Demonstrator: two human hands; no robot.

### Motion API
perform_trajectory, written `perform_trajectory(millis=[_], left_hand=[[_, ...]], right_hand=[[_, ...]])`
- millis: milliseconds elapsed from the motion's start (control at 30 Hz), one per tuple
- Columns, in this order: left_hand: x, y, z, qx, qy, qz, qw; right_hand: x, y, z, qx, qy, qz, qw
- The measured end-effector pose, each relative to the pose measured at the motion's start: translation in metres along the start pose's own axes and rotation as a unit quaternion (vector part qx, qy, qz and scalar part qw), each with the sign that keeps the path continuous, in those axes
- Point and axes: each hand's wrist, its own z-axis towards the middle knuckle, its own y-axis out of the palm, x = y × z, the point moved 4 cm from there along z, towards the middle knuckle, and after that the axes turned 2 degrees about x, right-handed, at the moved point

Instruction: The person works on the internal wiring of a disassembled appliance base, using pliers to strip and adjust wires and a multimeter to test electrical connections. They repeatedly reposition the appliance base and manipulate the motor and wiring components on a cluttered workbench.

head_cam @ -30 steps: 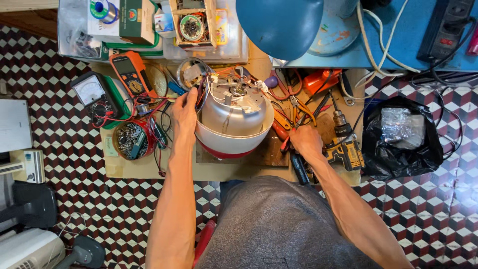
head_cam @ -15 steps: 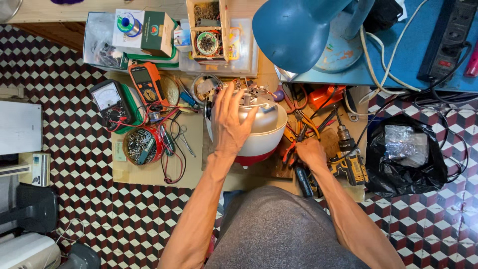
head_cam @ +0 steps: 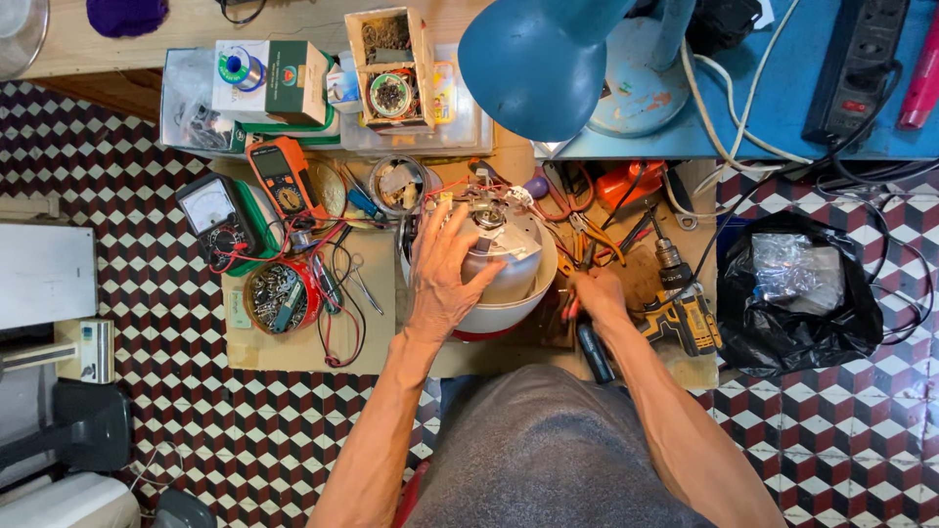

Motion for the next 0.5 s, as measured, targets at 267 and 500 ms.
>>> perform_trajectory(millis=[267,500], left_hand=[[0.008,-0.028,-0.013,-0.037,0.021,0.019,0.999],[0.011,-0.044,-0.056,-0.026,0.023,0.037,0.999]], right_hand=[[-0.042,-0.067,-0.088,-0.233,0.027,0.339,0.911],[-0.079,-0.084,-0.192,-0.285,-0.004,0.371,0.884]])
